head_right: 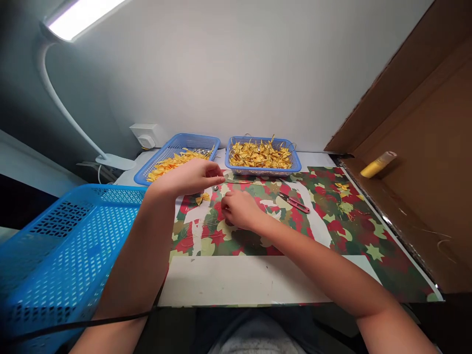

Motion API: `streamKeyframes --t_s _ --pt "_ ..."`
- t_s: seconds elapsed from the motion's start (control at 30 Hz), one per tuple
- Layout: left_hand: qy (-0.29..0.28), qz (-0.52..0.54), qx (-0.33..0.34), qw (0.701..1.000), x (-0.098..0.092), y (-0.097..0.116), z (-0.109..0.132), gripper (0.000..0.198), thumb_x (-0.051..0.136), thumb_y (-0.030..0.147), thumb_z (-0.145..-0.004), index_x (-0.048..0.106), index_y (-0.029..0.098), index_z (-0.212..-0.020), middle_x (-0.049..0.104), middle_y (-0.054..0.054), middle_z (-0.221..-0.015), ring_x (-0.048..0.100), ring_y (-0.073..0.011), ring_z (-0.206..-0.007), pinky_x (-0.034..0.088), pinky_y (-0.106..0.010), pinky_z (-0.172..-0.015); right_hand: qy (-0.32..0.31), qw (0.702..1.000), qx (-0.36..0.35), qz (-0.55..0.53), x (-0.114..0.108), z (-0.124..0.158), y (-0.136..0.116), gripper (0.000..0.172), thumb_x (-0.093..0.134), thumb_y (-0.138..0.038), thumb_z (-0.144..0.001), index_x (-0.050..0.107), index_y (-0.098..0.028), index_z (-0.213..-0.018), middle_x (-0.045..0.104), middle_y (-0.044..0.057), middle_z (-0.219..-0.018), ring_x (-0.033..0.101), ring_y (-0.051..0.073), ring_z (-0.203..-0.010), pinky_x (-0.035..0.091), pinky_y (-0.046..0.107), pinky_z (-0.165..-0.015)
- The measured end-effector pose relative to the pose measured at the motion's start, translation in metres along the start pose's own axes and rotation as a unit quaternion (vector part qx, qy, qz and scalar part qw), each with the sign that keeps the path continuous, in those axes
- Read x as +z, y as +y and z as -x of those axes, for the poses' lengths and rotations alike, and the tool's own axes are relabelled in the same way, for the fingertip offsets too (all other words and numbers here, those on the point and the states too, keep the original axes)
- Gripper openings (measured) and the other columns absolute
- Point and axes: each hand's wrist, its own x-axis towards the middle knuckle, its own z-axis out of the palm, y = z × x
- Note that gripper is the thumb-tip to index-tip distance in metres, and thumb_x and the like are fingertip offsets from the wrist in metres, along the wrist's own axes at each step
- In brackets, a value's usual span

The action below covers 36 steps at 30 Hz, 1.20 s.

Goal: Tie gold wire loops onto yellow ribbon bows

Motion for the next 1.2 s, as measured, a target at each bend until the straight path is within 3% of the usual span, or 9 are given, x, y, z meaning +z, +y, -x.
streamKeyframes --t_s 0.23,0.4,0.5,0.57,0.63,0.77,0.83,1.0,1.2 --pt "-0.001 -0.003 0.006 1.0 -0.001 0.004 -0.001 0.029 0.054 0.039 -0.086 0.07 0.015 -0.085 0.07 -0.006 -0.08 0.057 -0.0154 -0.062 0.037 -0.026 -0.055 0.006 0.996 0.077 -0.053 0.022 -0.018 -0.03 0.014 0.062 -0.021 -0.084 0.063 -0.015 -0.071 0.067 0.01 -0.085 0.06 0.023 -0.086 0.037 0.031 -0.072" --pt "0.021 0.008 0.004 1.0 -0.004 -0.001 0.002 0.028 0.049 0.035 -0.087 0.068 0.015 -0.078 0.067 -0.006 -0.072 0.056 -0.0162 -0.06 0.035 -0.027 -0.052 0.037 0.986 0.059 -0.152 0.011 -0.013 -0.021 0.016 0.055 -0.023 -0.09 0.059 -0.016 -0.076 0.064 0.003 -0.078 0.056 0.014 -0.072 0.039 0.025 -0.066" --pt "0.079 0.002 -0.037 0.996 -0.007 -0.006 0.003 0.031 0.044 0.03 -0.088 0.067 0.015 -0.073 0.064 -0.007 -0.064 0.058 -0.018 -0.058 0.036 -0.029 -0.052 0.132 0.957 0.043 -0.256 -0.003 0.005 -0.009 0.021 0.047 -0.033 -0.096 0.054 -0.017 -0.083 0.06 0.001 -0.081 0.051 0.012 -0.069 0.04 0.024 -0.061" --pt "0.078 0.027 -0.028 0.996 -0.007 -0.009 0.003 0.024 0.053 0.031 -0.083 0.071 0.015 -0.08 0.068 -0.007 -0.074 0.063 -0.0198 -0.066 0.041 -0.028 -0.057 0.23 0.904 0.017 -0.359 -0.012 0.015 -0.003 0.025 0.05 -0.041 -0.094 0.053 -0.019 -0.082 0.055 0.0 -0.077 0.046 0.011 -0.064 0.038 0.024 -0.058" --pt "0.01 0.095 0.045 0.994 -0.004 -0.007 0.001 0.026 0.065 0.032 -0.074 0.073 0.019 -0.095 0.073 -0.006 -0.093 0.067 -0.0207 -0.081 0.048 -0.027 -0.066 0.318 0.849 -0.016 -0.421 -0.02 0.02 0.001 0.027 0.056 -0.046 -0.091 0.054 -0.021 -0.081 0.051 -0.002 -0.075 0.043 0.011 -0.063 0.038 0.026 -0.06" --pt "-0.179 0.29 0.213 0.916 0.009 0.008 -0.004 0.033 0.064 0.036 -0.078 0.071 0.022 -0.107 0.071 -0.005 -0.111 0.065 -0.0212 -0.105 0.052 -0.026 -0.084 0.41 0.825 -0.051 -0.385 -0.039 0.018 0.006 0.028 0.059 -0.049 -0.089 0.056 -0.023 -0.08 0.053 0.001 -0.088 0.051 0.015 -0.08 0.042 0.029 -0.069" --pt "-0.174 0.349 0.229 0.892 0.015 0.018 -0.006 0.029 0.057 0.038 -0.085 0.07 0.018 -0.101 0.071 -0.007 -0.109 0.065 -0.0207 -0.105 0.052 -0.028 -0.087 0.405 0.826 -0.05 -0.388 -0.047 0.016 0.01 0.027 0.061 -0.048 -0.089 0.057 -0.022 -0.08 0.053 0.002 -0.095 0.053 0.015 -0.087 0.043 0.029 -0.068" --pt "-0.06 0.419 0.187 0.886 0.023 0.029 -0.01 0.029 0.046 0.037 -0.094 0.065 0.016 -0.088 0.07 -0.007 -0.097 0.065 -0.0153 -0.093 0.052 -0.03 -0.088 0.354 0.813 -0.066 -0.458 -0.055 0.014 0.023 0.028 0.066 -0.046 -0.085 0.059 -0.021 -0.077 0.053 0.002 -0.093 0.054 0.013 -0.081 0.044 0.025 -0.061" --pt "-0.065 0.408 0.152 0.898 0.023 0.024 -0.013 0.033 0.042 0.037 -0.096 0.06 0.019 -0.076 0.047 0.001 -0.063 0.042 -0.0084 -0.054 0.042 -0.025 -0.057 0.28 0.76 -0.063 -0.583 -0.058 0.01 0.027 0.031 0.066 -0.052 -0.084 0.055 -0.022 -0.081 0.054 -0.001 -0.087 0.053 0.009 -0.066 0.048 0.026 -0.063"
